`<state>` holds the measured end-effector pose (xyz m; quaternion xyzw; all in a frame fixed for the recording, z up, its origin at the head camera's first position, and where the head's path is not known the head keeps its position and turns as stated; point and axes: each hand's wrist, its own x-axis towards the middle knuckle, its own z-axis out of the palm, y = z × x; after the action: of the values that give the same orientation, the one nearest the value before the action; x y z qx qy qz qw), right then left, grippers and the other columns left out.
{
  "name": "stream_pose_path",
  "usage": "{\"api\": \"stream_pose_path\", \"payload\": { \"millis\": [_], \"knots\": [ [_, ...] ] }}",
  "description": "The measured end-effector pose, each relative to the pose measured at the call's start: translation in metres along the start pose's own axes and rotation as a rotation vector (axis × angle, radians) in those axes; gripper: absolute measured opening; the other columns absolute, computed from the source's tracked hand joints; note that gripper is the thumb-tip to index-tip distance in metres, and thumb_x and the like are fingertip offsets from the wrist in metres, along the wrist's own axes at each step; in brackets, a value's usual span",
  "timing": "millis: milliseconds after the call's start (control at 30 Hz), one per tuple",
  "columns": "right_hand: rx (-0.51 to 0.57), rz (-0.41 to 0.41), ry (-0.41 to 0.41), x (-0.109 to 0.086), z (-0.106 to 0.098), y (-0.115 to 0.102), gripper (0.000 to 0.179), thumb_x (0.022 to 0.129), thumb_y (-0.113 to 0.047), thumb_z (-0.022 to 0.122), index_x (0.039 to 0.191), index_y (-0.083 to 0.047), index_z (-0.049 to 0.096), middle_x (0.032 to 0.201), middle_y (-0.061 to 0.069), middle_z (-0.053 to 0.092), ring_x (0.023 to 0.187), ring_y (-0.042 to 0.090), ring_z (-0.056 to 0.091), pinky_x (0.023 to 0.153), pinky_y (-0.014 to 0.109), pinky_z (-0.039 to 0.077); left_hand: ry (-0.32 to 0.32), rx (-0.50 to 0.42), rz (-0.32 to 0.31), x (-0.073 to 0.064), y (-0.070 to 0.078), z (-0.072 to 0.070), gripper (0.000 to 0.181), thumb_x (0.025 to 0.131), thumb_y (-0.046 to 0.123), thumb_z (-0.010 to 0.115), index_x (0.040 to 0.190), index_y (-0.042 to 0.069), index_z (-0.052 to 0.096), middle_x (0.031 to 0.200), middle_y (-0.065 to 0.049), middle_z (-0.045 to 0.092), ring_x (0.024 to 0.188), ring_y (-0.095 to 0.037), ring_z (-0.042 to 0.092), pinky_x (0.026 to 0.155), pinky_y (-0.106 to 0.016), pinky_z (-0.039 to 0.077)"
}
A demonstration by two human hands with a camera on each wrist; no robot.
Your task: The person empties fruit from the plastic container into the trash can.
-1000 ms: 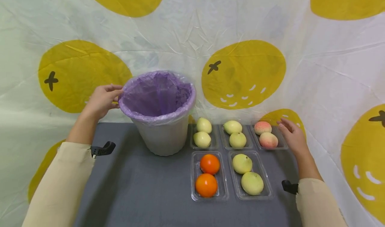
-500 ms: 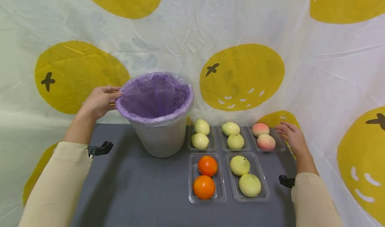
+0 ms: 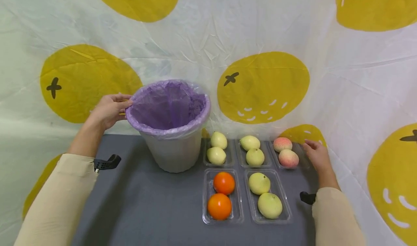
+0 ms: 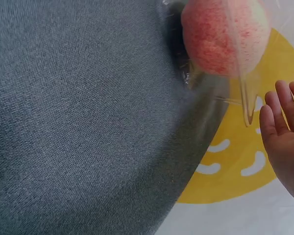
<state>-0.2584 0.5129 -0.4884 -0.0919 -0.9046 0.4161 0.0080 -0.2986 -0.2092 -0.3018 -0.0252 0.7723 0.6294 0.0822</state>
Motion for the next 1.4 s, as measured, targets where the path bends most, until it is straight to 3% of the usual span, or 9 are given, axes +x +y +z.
{"api": "stream_pose_path", "payload": {
  "millis": [167,233,333,433,533,733,900,1067,1400],
  "knots": [
    [-0.070,0.048,-0.031,0.008,0.002,0.010,0.070,0.112,-0.042,0.035,0.154,0.013,0.032,0.149,0.043,0.039,0.121,0.048,0.055,0.083,0.026,0.056,0.002,0.009,-0.003,0.001,0.000,0.001,0.055,0.108,0.022,0.056,0.157,0.003,0.040,0.122,-0.004,0.055,0.081,-0.008,0.066,0.073,-0.022,0.061],
    [-0.095,0.049,-0.043,0.011,0.002,0.014,0.069,0.111,-0.040,0.037,0.152,0.015,0.034,0.148,0.043,0.041,0.117,0.045,0.057,0.074,0.018,0.051,0.003,0.009,-0.001,0.001,-0.001,0.001,0.056,0.108,0.022,0.056,0.158,0.004,0.039,0.124,-0.005,0.054,0.082,-0.008,0.065,0.073,-0.022,0.061],
    [-0.134,0.046,-0.055,0.014,0.005,0.017,0.067,0.111,-0.039,0.039,0.149,0.017,0.037,0.146,0.043,0.041,0.119,0.049,0.054,0.087,0.039,0.057,0.004,0.012,0.008,0.001,-0.002,0.001,0.057,0.108,0.022,0.056,0.158,0.003,0.038,0.125,-0.005,0.053,0.081,-0.008,0.065,0.073,-0.022,0.061],
    [-0.159,0.048,-0.065,0.016,0.007,0.020,0.067,0.111,-0.039,0.041,0.148,0.017,0.039,0.148,0.045,0.037,0.124,0.057,0.045,0.098,0.063,0.048,0.006,0.020,0.009,0.001,-0.003,0.001,0.057,0.107,0.022,0.056,0.158,0.003,0.039,0.125,-0.006,0.052,0.081,-0.008,0.065,0.073,-0.023,0.061],
    [-0.189,0.050,-0.064,0.015,0.009,0.022,0.065,0.111,-0.038,0.042,0.147,0.017,0.040,0.147,0.045,0.036,0.124,0.059,0.042,0.103,0.069,0.043,0.003,0.024,0.009,0.001,-0.003,0.001,0.057,0.107,0.023,0.057,0.158,0.003,0.039,0.126,-0.007,0.052,0.082,-0.009,0.066,0.073,-0.023,0.061],
    [-0.235,0.066,-0.062,0.018,0.014,0.025,0.059,0.111,-0.033,0.045,0.144,0.016,0.044,0.142,0.045,0.042,0.117,0.056,0.048,0.099,0.066,0.048,-0.001,0.034,0.015,0.001,-0.003,0.001,0.057,0.108,0.023,0.056,0.158,0.003,0.039,0.127,-0.007,0.052,0.083,-0.009,0.066,0.073,-0.023,0.061],
    [-0.184,0.104,-0.082,0.021,0.015,0.025,0.053,0.110,-0.027,0.049,0.140,0.017,0.049,0.129,0.040,0.057,0.102,0.042,0.063,0.083,0.044,0.058,0.009,0.050,0.019,0.001,-0.003,0.000,0.056,0.108,0.023,0.055,0.158,0.003,0.040,0.123,-0.006,0.053,0.081,-0.008,0.064,0.072,-0.022,0.060],
    [-0.068,0.173,-0.118,0.017,0.011,0.023,0.051,0.109,-0.022,0.051,0.137,0.021,0.050,0.091,0.009,0.072,0.078,0.016,0.067,0.068,0.023,0.057,0.003,0.042,0.012,0.001,-0.003,0.000,0.056,0.108,0.023,0.055,0.158,0.003,0.039,0.122,-0.005,0.055,0.081,-0.008,0.063,0.073,-0.022,0.059],
    [0.078,0.200,-0.114,0.001,0.010,0.013,0.049,0.109,-0.020,0.053,0.134,0.022,0.052,0.082,-0.010,0.069,0.073,0.007,0.065,0.067,0.022,0.058,-0.002,0.022,0.012,0.000,-0.002,0.000,0.058,0.107,0.022,0.057,0.158,0.002,0.038,0.125,-0.006,0.053,0.082,-0.009,0.066,0.072,-0.023,0.060]
  ]
}}
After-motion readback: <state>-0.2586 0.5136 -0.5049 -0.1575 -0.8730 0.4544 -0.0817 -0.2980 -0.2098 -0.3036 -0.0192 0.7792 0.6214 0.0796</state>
